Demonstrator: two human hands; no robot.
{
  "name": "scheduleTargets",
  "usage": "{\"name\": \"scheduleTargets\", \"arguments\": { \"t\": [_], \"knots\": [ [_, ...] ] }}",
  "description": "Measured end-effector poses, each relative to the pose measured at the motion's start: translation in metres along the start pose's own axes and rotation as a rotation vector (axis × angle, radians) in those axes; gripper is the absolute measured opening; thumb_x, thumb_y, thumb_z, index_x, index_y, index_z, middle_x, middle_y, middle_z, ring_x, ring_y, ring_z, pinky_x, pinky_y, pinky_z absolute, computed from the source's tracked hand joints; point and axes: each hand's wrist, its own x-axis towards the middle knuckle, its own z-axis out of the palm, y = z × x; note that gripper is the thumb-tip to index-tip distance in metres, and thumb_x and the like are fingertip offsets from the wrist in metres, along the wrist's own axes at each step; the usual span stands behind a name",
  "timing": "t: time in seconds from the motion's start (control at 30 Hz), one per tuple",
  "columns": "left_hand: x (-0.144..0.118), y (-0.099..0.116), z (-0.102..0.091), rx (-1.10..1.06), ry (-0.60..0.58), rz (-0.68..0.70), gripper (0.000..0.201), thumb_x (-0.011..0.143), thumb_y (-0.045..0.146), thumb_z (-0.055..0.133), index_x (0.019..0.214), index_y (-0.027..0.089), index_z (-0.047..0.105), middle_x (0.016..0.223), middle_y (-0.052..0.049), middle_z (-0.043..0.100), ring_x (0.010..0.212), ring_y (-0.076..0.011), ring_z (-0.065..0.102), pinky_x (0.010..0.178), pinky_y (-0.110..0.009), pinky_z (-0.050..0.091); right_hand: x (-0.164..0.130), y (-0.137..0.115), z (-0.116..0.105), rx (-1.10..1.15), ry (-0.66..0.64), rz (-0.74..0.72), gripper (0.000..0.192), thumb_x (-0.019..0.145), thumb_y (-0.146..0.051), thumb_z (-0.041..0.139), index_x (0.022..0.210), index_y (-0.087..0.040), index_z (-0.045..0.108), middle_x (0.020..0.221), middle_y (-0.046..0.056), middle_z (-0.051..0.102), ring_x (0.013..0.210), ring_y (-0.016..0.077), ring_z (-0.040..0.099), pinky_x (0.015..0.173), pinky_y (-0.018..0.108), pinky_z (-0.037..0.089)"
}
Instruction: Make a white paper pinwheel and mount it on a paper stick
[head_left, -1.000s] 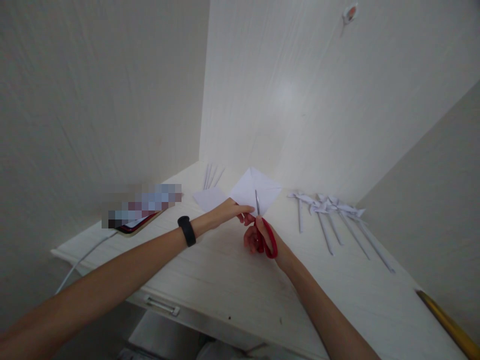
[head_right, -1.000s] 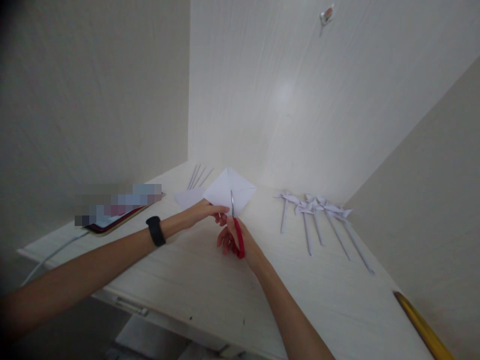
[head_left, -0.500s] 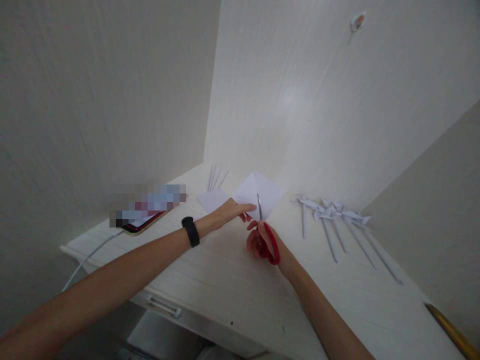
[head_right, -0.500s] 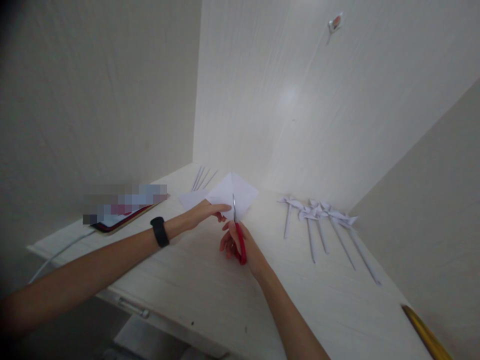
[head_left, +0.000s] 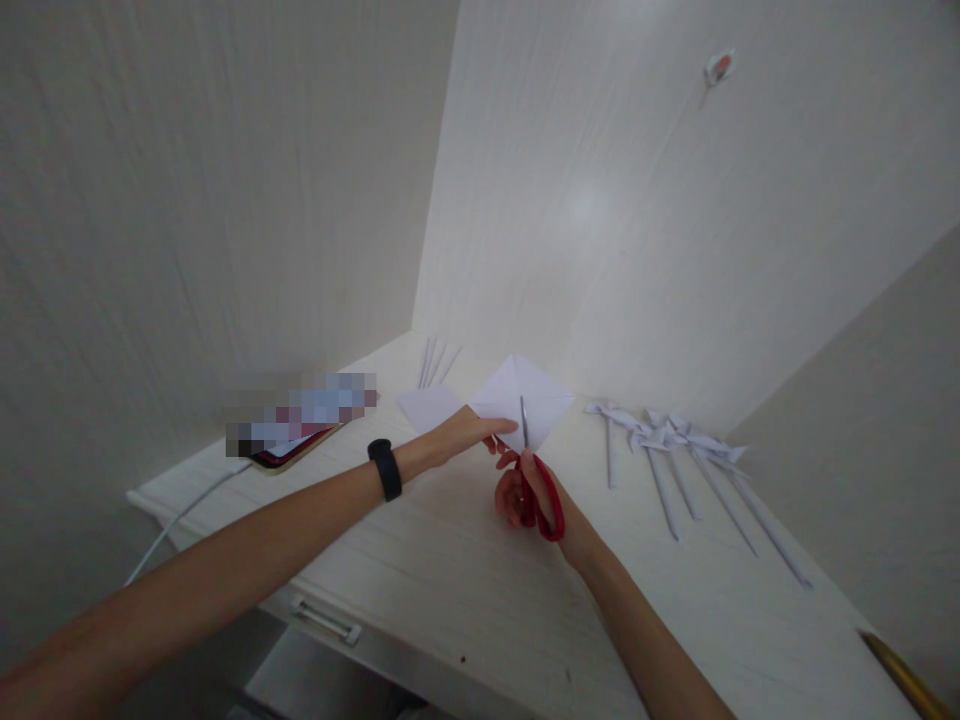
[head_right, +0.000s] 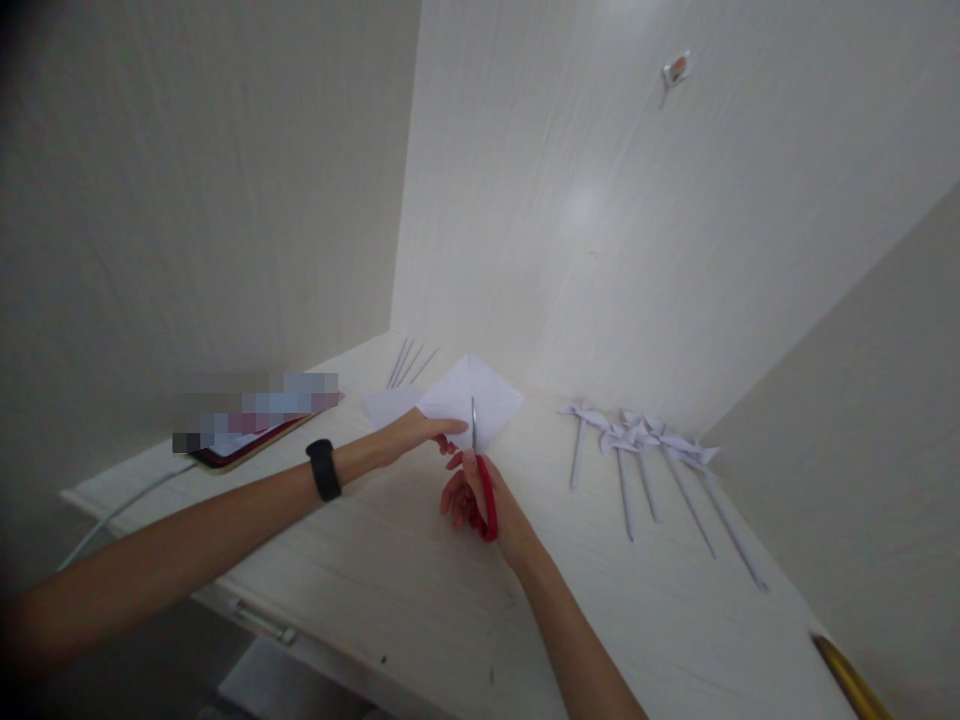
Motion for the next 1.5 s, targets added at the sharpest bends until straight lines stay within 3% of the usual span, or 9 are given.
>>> {"name": "scheduleTargets", "arguments": {
  "t": [0.37,0.63,0.9,1.1,1.3,1.5],
  "knots": [
    [0.001,-0.002,-0.001,0.018,-0.001,-0.015,0.021,0.073,0.029,0.056,0.065,0.011,0.062,0.058,-0.002,0.058,0.055,-0.0105,0.051,0.054,-0.024,0.039,-0.003,-0.008,0.001,-0.06,-0.02,-0.002,0.057,0.076,-0.074,0.029,0.078,-0.019,0.047,0.042,-0.002,0.052,0.035,0.0084,0.043,0.036,0.02,0.026],
    [-0.001,0.001,0.0,0.05,-0.04,-0.012,0.024,0.076,0.029,0.054,0.061,0.011,0.061,0.055,0.0,0.057,0.052,-0.0096,0.05,0.054,-0.023,0.038,-0.003,0.001,-0.001,0.047,-0.033,-0.008,0.059,0.079,-0.072,0.026,0.095,-0.019,0.046,0.061,0.001,0.062,0.038,0.009,0.048,0.037,0.02,0.026],
    [0.0,-0.001,0.0,0.04,-0.021,-0.009,0.023,0.075,0.029,0.055,0.062,0.011,0.061,0.056,-0.001,0.057,0.052,-0.0096,0.051,0.054,-0.023,0.039,0.0,0.004,-0.001,-0.021,-0.007,0.001,0.063,0.078,-0.074,0.025,0.09,-0.018,0.05,0.042,-0.003,0.051,0.033,0.0094,0.042,0.035,0.021,0.024],
    [0.001,-0.003,-0.001,0.067,-0.057,0.008,0.025,0.077,0.03,0.052,0.062,0.012,0.061,0.056,-0.001,0.058,0.053,-0.01,0.051,0.055,-0.024,0.039,-0.001,-0.001,0.001,0.014,-0.01,0.008,0.061,0.076,-0.074,0.029,0.095,-0.018,0.047,0.058,0.001,0.061,0.037,0.0091,0.046,0.036,0.021,0.026],
    [0.002,-0.005,-0.002,0.071,-0.108,0.029,0.028,0.078,0.032,0.05,0.06,0.012,0.058,0.053,-0.001,0.056,0.05,-0.0095,0.05,0.054,-0.024,0.038,-0.003,-0.001,0.0,0.04,-0.03,0.009,0.061,0.078,-0.072,0.028,0.094,-0.018,0.051,0.058,0.001,0.061,0.039,0.0089,0.046,0.039,0.022,0.028],
    [-0.001,0.003,0.002,0.073,-0.065,-0.009,0.026,0.076,0.031,0.052,0.059,0.011,0.058,0.053,0.0,0.055,0.049,-0.0095,0.05,0.054,-0.024,0.038,-0.006,-0.005,0.001,0.046,-0.012,0.007,0.06,0.079,-0.071,0.029,0.095,-0.017,0.052,0.056,0.0,0.06,0.039,0.0086,0.046,0.039,0.02,0.027]
  ]
}}
